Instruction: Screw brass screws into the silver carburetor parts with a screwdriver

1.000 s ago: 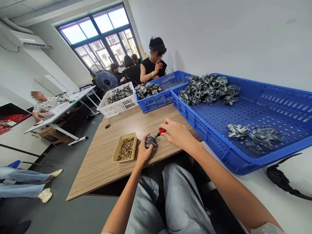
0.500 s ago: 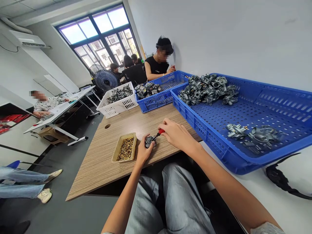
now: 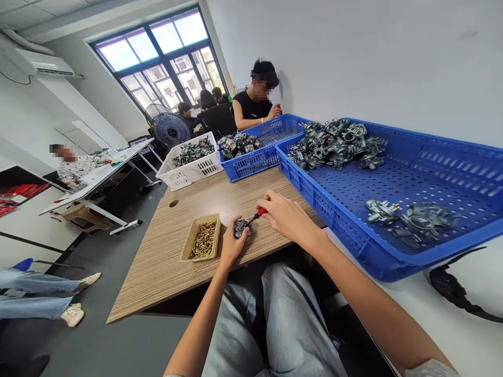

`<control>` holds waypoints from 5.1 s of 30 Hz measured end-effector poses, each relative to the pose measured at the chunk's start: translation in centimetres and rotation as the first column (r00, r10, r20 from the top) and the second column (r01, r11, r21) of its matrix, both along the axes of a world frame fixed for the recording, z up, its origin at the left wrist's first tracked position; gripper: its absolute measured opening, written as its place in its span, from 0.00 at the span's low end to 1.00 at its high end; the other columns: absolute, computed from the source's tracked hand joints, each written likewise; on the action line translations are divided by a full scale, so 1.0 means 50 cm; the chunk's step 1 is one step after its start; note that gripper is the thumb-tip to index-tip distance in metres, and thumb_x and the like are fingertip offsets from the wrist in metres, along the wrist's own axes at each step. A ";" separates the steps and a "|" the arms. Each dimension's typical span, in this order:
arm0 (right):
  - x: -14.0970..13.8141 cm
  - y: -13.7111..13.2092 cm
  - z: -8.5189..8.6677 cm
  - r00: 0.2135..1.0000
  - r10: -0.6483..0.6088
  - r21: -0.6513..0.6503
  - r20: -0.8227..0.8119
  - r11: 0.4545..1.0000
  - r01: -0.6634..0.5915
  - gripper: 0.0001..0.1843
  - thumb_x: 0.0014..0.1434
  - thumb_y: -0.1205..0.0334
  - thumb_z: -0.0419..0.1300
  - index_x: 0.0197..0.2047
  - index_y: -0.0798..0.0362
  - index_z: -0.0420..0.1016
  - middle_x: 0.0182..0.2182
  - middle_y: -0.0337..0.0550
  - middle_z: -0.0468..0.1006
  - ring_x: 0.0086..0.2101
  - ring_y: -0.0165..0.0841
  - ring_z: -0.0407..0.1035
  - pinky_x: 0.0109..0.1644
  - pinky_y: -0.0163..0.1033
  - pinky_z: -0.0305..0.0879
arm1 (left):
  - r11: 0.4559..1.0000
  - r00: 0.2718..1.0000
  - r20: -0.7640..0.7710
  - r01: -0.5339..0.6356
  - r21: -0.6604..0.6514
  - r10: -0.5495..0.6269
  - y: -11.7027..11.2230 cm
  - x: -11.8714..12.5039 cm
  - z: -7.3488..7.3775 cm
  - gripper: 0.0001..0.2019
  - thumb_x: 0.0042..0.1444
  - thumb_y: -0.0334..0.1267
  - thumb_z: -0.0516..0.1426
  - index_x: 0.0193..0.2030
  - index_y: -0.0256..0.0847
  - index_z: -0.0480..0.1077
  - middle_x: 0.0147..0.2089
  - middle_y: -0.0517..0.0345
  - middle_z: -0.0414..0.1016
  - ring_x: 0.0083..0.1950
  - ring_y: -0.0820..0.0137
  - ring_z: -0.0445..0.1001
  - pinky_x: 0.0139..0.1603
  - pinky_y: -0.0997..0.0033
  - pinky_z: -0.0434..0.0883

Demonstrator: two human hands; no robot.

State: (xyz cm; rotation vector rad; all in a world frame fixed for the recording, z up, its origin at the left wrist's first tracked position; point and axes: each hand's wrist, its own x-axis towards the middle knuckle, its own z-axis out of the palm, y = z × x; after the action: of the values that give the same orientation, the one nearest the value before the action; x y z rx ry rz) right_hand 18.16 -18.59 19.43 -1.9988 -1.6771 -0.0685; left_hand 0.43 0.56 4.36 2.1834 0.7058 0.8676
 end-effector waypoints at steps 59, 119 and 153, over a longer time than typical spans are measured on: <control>-0.057 0.007 0.005 0.977 -0.013 -0.124 0.212 0.991 0.040 0.11 0.80 0.55 0.51 0.53 0.50 0.69 0.47 0.47 0.79 0.42 0.39 0.79 0.33 0.38 0.59 | 1.000 1.000 0.002 -0.016 0.004 0.016 -0.005 -0.001 0.006 0.22 0.66 0.44 0.61 0.65 0.45 0.69 0.61 0.48 0.80 0.60 0.59 0.78 0.66 0.55 0.72; -0.058 -0.008 0.014 0.997 -0.066 -0.295 0.040 0.953 0.075 0.13 0.78 0.56 0.52 0.60 0.52 0.62 0.45 0.51 0.86 0.45 0.48 0.82 0.40 0.41 0.62 | 0.999 1.000 0.000 -0.025 -0.025 0.025 -0.005 -0.002 0.006 0.23 0.64 0.39 0.60 0.66 0.45 0.68 0.62 0.49 0.79 0.61 0.59 0.78 0.66 0.57 0.71; -0.067 -0.001 0.018 0.980 -0.145 -0.268 0.136 0.947 0.177 0.19 0.80 0.47 0.47 0.57 0.54 0.65 0.40 0.54 0.85 0.42 0.50 0.83 0.38 0.41 0.64 | 1.000 1.000 0.009 -0.024 -0.005 0.024 -0.003 -0.003 0.003 0.22 0.66 0.40 0.59 0.66 0.44 0.68 0.62 0.48 0.79 0.61 0.60 0.78 0.66 0.58 0.72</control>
State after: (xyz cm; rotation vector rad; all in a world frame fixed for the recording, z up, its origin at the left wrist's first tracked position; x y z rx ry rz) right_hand 14.81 -18.66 20.32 -2.3824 -1.6655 -0.0045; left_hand 0.31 0.43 4.54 2.1698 0.7298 0.8866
